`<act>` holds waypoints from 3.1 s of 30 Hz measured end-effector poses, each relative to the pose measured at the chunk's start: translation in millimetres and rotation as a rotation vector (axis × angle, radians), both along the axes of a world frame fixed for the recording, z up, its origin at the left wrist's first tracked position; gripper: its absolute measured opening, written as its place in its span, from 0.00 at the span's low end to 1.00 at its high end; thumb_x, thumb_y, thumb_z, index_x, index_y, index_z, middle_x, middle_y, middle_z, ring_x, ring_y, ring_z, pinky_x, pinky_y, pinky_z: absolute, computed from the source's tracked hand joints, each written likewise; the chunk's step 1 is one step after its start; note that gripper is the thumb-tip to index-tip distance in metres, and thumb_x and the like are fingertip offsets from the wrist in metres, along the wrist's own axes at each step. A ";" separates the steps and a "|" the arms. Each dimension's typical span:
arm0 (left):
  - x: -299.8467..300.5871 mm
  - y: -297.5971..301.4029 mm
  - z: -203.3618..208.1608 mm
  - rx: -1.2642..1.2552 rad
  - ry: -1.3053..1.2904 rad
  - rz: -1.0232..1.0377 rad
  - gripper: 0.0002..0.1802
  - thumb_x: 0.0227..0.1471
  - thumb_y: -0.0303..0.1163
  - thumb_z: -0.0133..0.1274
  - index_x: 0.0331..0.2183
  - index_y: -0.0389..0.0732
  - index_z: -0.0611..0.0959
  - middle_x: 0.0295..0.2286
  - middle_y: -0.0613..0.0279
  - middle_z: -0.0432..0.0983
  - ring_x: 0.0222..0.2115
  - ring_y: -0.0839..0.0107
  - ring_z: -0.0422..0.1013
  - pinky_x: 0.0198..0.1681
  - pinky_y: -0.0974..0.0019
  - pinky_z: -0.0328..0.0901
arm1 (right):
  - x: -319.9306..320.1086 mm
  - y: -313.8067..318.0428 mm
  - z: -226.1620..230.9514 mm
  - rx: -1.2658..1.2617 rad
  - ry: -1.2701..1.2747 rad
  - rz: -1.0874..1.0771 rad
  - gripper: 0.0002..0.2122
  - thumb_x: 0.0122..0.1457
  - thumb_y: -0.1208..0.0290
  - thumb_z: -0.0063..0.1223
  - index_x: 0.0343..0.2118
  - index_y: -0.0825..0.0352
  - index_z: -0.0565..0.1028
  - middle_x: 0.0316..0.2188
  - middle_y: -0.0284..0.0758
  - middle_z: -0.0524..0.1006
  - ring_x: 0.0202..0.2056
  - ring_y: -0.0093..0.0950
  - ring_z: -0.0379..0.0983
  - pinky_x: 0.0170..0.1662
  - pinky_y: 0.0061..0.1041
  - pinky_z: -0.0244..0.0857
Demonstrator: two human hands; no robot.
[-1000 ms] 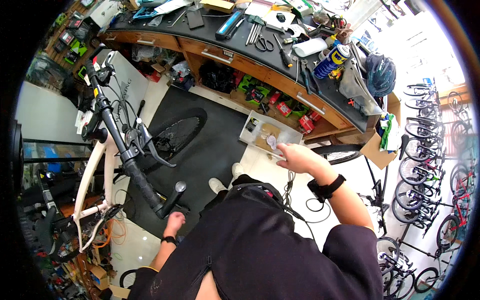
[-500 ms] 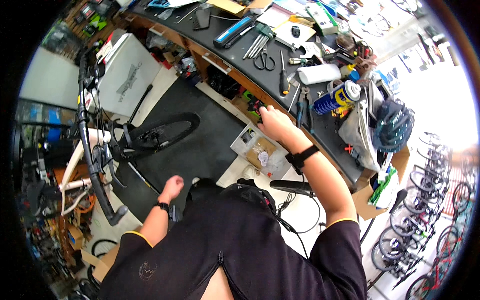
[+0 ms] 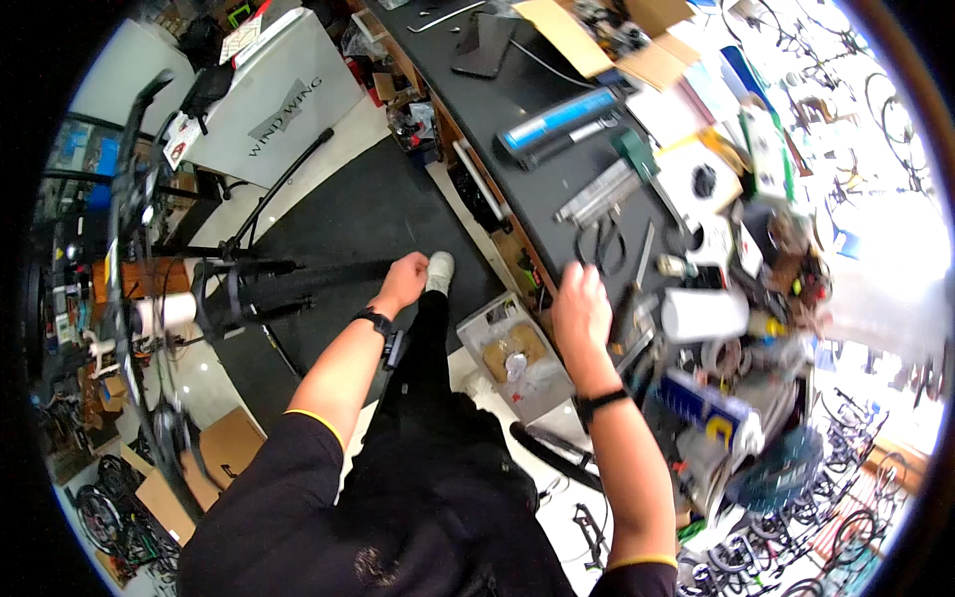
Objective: The person assembles a bicycle by using an allen key to tighten the front wheel hub, picking up cutters from a workbench, and trimming a zip tie on the brake assembly.
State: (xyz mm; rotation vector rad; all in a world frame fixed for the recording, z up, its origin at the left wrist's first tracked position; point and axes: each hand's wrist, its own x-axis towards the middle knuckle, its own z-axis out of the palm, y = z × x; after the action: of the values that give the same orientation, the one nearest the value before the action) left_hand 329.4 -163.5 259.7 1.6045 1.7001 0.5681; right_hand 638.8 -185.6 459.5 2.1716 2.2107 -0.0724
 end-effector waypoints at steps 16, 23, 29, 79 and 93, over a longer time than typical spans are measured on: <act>-51.4 343.3 -203.3 -0.421 0.124 0.334 0.18 0.50 0.33 0.52 0.43 0.36 0.74 0.45 0.48 0.68 0.48 0.49 0.64 0.49 0.50 0.63 | 4.8 29.7 -9.3 -0.358 -0.061 -0.134 0.26 0.43 0.58 0.66 0.36 0.73 0.66 0.32 0.54 0.70 0.32 0.55 0.69 0.35 0.47 0.65; -60.1 385.0 -252.1 -0.327 0.353 0.225 0.18 0.47 0.31 0.52 0.42 0.37 0.76 0.45 0.50 0.67 0.48 0.53 0.63 0.51 0.56 0.60 | -3.5 56.1 12.0 -0.551 -0.055 -0.138 0.33 0.46 0.57 0.67 0.46 0.78 0.66 0.37 0.57 0.72 0.37 0.57 0.69 0.40 0.45 0.67; -61.6 412.9 -307.4 -0.135 0.364 0.267 0.19 0.50 0.35 0.49 0.45 0.40 0.75 0.45 0.51 0.66 0.49 0.53 0.61 0.51 0.54 0.57 | 1.0 47.4 32.6 -0.613 -0.013 -0.269 0.33 0.43 0.64 0.68 0.51 0.73 0.63 0.29 0.43 0.73 0.29 0.36 0.72 0.31 0.33 0.68; 27.4 311.9 -360.9 -0.328 -0.230 0.274 0.29 0.47 0.23 0.53 0.53 0.44 0.68 0.50 0.43 0.63 0.46 0.43 0.67 0.47 0.51 0.66 | -30.2 69.8 21.2 -0.924 0.022 -0.229 0.13 0.47 0.76 0.66 0.36 0.70 0.75 0.31 0.39 0.77 0.33 0.29 0.74 0.38 0.25 0.68; 82.4 271.6 -348.9 -0.413 -0.319 0.145 0.22 0.48 0.26 0.50 0.47 0.38 0.72 0.43 0.44 0.70 0.44 0.46 0.69 0.45 0.51 0.67 | -16.2 48.9 27.7 -0.930 -0.015 -0.340 0.10 0.48 0.77 0.64 0.34 0.71 0.77 0.30 0.40 0.78 0.32 0.30 0.75 0.38 0.27 0.68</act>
State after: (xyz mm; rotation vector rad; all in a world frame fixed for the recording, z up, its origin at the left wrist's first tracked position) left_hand 411.7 108.1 -89.2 1.0466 1.5742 0.4745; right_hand 622.6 -136.6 487.2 1.8907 1.3130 -0.8808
